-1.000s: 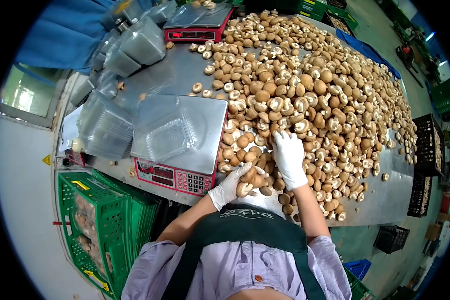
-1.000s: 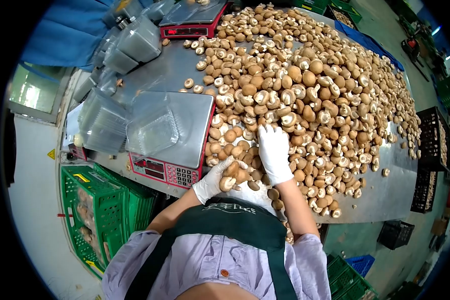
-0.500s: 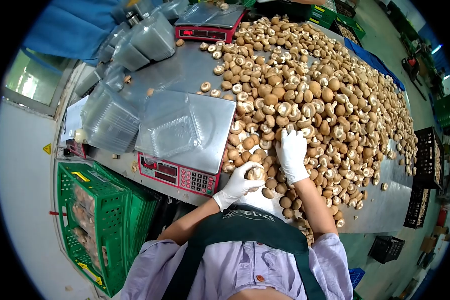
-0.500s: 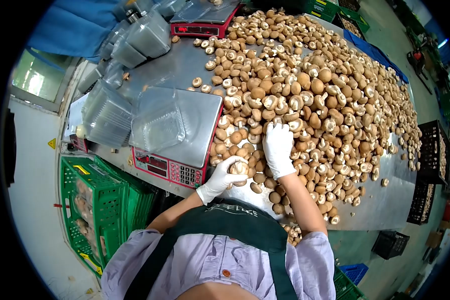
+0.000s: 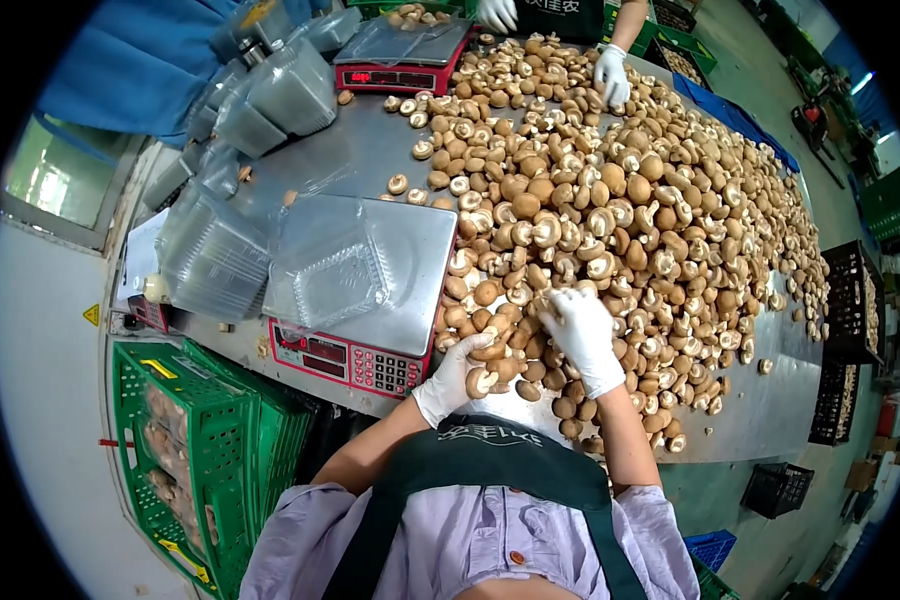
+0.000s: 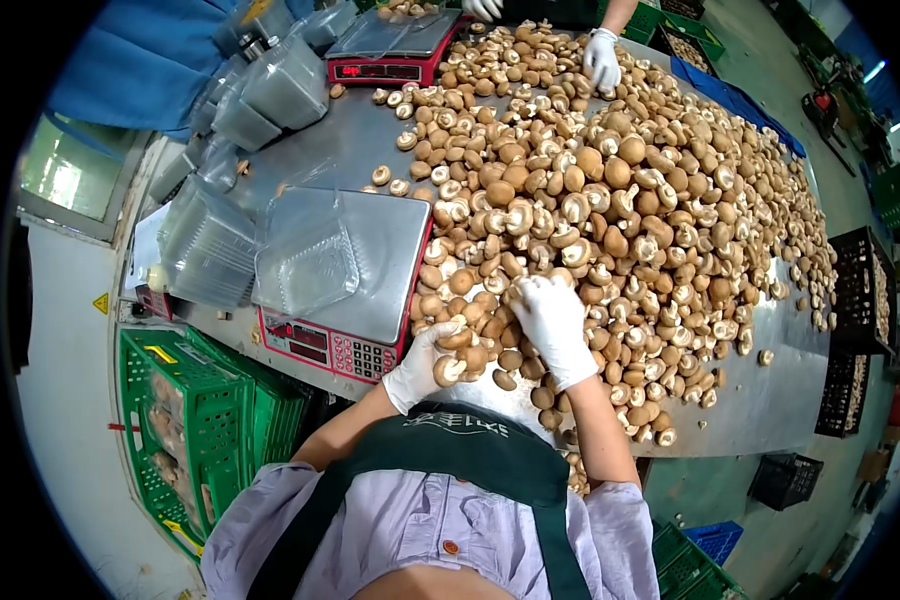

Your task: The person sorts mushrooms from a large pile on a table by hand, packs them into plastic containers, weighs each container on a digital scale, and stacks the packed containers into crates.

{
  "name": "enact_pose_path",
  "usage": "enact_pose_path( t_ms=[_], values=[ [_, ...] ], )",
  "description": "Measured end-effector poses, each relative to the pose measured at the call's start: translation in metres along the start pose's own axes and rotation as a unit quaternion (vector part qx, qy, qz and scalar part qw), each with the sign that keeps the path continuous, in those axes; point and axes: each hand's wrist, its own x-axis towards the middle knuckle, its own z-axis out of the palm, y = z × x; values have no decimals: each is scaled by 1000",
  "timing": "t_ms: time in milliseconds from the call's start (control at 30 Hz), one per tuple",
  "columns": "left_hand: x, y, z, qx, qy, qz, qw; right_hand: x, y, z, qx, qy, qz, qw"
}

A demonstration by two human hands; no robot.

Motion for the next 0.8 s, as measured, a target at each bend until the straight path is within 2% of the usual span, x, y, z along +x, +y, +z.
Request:
enact_pose_path(
  t_ms=[67, 100, 200, 267, 300, 333, 400, 433, 533, 600, 667, 700, 767, 800],
  values=[
    [1, -1, -8, -13, -21, -7, 1000, -9, -1, 25, -97, -78, -16, 992],
    [1, -2, -10, 1, -22, -12, 1000, -17, 1, 46, -165, -56, -29, 984],
    [0, 1, -9, 15, -48, -25, 998, -19, 9, 55, -64, -56, 14, 996],
    [-2, 2, -8, 14, -72, -30, 997, -10, -5, 18, 55, -67, 89, 992],
    [-2, 3, -7, 19, -116, -26, 993, -9, -5, 11, 121, -121, 170, 970],
    [-3, 2, -7, 24, -160, -24, 987, -10, -9, -4, 186, -119, 183, 958],
    [-1, 1, -10, 12, -180, -37, 983, -19, -6, -11, 453, -125, 202, 859],
    [-1, 1, -10, 7, -183, -39, 982, -27, -10, -14, 448, -149, 216, 855],
    [-1, 0, -7, 1, -168, -32, 985, -34, -24, -29, 334, -102, 104, 931],
    [-4, 3, -2, -1, -134, -7, 991, -40, -23, -26, 377, -48, 152, 912],
    [-4, 4, 0, -2, -108, 12, 994, -43, -19, -31, 432, -39, 207, 877],
    [-1, 6, -3, -11, -139, 13, 990, -45, -17, -32, 449, -46, 236, 860],
    [1, 10, -5, -55, -194, 18, 979, -48, -13, -30, 458, -50, 235, 856],
    [1, 10, -7, -55, -194, 18, 979, -49, -12, -28, 452, -67, 246, 855]
  ],
)
